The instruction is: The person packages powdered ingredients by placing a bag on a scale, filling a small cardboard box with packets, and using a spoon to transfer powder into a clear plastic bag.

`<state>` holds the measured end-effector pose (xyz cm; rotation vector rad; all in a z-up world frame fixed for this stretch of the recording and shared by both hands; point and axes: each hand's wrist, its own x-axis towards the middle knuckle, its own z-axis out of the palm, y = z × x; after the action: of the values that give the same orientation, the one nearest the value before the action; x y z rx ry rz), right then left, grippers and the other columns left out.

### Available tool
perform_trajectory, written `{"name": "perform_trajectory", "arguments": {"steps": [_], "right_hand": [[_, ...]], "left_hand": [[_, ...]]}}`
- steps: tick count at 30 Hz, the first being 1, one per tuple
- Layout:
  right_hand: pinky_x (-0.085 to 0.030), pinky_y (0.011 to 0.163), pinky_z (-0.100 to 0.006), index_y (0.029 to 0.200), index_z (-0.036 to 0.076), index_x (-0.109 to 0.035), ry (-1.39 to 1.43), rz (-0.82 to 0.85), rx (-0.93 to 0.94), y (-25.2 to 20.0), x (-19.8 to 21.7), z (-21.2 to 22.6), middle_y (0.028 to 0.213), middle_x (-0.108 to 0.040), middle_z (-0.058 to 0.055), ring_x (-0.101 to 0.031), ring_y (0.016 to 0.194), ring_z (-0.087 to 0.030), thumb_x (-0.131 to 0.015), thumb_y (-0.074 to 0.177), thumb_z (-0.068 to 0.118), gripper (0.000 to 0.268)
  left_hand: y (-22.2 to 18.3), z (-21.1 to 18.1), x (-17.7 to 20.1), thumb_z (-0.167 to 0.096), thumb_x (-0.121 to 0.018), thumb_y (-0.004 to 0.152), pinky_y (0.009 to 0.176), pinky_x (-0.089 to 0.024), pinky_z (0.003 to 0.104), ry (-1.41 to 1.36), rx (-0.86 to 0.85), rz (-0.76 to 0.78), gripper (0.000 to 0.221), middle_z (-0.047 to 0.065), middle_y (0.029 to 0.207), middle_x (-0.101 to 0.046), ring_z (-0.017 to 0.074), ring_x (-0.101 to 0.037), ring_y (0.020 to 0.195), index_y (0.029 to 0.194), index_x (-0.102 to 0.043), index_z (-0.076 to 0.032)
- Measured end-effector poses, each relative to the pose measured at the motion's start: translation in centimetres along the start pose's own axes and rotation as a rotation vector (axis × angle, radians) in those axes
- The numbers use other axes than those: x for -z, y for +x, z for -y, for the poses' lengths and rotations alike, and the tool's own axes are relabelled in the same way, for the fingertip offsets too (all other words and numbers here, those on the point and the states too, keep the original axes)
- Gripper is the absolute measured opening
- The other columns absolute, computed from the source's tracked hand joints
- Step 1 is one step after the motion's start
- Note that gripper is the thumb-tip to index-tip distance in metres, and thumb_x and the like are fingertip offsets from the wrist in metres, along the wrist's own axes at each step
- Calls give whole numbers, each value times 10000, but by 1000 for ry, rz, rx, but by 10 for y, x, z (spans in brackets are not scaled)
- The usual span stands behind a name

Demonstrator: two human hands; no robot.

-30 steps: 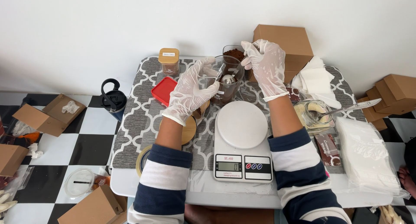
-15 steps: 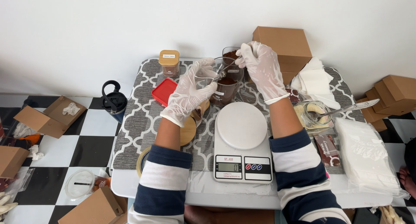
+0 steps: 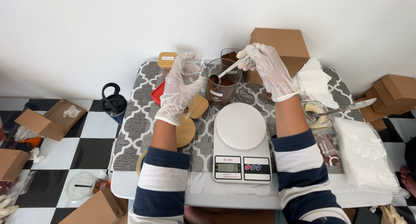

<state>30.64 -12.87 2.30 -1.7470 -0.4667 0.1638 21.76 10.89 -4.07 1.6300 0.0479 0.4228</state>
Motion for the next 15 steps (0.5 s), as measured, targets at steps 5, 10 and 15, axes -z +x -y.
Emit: {"name": "perform_trajectory", "arguments": {"steps": [5,10,15], "right_hand": [[-482,577,-155,1068,103,-727,94,-73,32,12,16,-17,810,-755,-107,-728,664,-100,-547,1076,353,308],[-482,604,-151,1019,99,-730,170,-161,105,9,30,-6,793,-750,-73,-687,648,-64,-518,1065,342,327],[-490,593,-175,994,54,-738,336,-213,98,15,38,-4,786,-716,-135,-638,597,-117,-558,1022,349,346]], "left_hand": [[-8,-7,-3,14,-735,760,778,-621,219,-1,31,6,708,37,1031,-671,100,-645,891,1394,-529,-222],[-3,16,-3,-8,-694,774,807,-576,244,155,-127,64,712,9,1010,-640,123,-660,848,1419,-472,-213],[-2,15,-9,-27,-687,798,732,-541,209,211,-99,50,693,-18,987,-657,103,-625,778,1422,-474,-238]]}}
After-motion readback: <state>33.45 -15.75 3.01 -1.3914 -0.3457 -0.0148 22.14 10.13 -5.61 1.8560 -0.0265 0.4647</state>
